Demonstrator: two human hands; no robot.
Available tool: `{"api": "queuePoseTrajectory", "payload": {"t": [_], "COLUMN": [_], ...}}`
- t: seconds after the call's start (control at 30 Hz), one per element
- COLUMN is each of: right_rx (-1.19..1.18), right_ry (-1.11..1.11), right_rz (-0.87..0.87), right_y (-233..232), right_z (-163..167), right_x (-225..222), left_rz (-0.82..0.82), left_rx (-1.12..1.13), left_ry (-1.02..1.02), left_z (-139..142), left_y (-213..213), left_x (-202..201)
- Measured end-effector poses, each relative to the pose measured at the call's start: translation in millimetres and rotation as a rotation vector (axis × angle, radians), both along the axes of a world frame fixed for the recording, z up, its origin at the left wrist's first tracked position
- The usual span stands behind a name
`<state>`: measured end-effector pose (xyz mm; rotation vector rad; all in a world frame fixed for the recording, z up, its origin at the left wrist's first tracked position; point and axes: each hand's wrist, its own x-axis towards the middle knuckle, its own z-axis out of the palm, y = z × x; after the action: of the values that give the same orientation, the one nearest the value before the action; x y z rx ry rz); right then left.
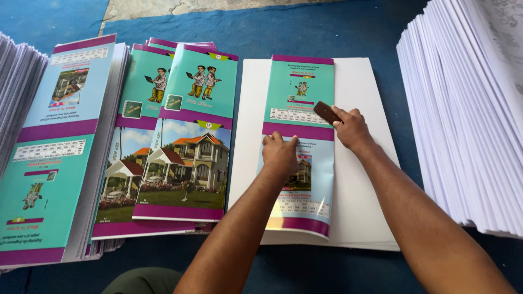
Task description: The person sits on a blue tarp and repeatedly folds a printed cover sheet onto a stack of blank white paper, then uses a small wooden block to press the fold. The person places the folded unit aside and repeats the process with additional sheets.
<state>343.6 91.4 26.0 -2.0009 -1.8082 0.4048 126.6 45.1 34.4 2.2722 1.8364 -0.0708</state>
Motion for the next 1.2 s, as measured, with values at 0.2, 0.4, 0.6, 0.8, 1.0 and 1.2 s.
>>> {"api": "queuePoseTrajectory", "payload": {"t": [0.2,0.4,0.6,0.8,1.0,1.2], "right_rx": [-0.025,-0.162,-0.238,-0.287,-0.415,-0.501], "right_ry": [-0.073,-0.011,0.075,0.398,0.458,0.38], "right_rz": [0.055,0.053,0.076,0.184,0.245,0.365], "right_y": [-39.0,-76.0,-105.4,-130.3,-137.4,-144.3], "right_z": [-0.9,2.6,1.1,-4.4,-5.7,0.0], "right_x": [-0.6,-5.1,-2.0,7.6,13.8,17.3], "left_rz": [0.069,0.105,0.13,0.152,0.181,0.156], "left_rx": [0.032,0.06,0.002,-0.022,-0.057,-0.012], "left_ry": [-0.14,-0.279,-0.314,-0.314,-0.302,-0.309], "left_z": [-18.3,-32.2,-32.5,-27.7,-26.8,-29.3], "left_y": [-4.7,-11.0,-9.8,-7.0,-4.1,-2.8], "left_x": [-0.9,-4.8,-3.6,-2.4,-2.1,-3.0]}}
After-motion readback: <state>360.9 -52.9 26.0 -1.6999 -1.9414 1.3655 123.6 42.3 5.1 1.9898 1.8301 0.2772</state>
